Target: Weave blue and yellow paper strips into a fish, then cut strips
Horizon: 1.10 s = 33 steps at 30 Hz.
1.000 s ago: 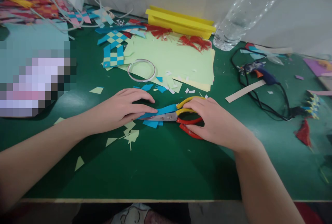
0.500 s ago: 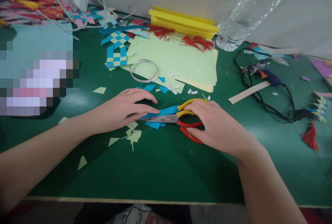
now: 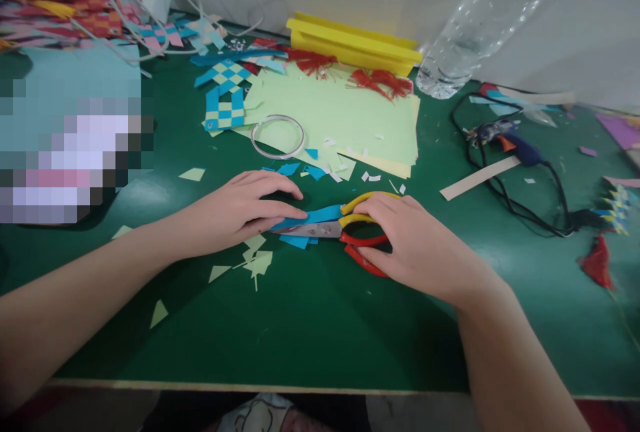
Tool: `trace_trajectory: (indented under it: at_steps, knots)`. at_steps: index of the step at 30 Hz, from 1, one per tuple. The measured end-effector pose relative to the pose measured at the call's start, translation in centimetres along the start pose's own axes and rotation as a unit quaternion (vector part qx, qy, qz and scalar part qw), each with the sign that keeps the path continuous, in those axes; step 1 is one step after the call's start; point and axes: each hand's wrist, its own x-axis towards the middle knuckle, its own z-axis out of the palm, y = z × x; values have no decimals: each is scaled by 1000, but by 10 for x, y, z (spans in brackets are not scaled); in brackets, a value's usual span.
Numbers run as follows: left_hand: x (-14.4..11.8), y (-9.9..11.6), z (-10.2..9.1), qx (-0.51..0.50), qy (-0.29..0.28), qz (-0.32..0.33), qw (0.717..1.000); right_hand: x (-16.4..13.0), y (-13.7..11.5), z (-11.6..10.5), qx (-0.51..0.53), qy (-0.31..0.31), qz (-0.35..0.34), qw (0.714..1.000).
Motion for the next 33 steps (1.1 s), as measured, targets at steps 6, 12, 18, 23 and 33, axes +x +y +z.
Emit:
trace_trajectory:
  at_steps: [6, 12, 18, 23, 33]
  knots:
    - [0, 0, 0, -6, 4, -3, 1000, 0, -2, 1, -8, 8, -14, 1000]
    - [0, 0, 0, -3, 1, -3, 1000, -1, -2, 1, -13, 9, -22, 1000]
    - [0, -1, -1, -9, -1, -7, 1000, 0, -2, 2, -9, 9, -18, 1000]
    - [1, -2, 1, -16, 1, -5, 1000, 0, -6, 3, -11, 11, -29, 999]
    - [1, -1, 0, -20, -2, -11, 1000, -2, -8, 4, -18, 8, -27, 999]
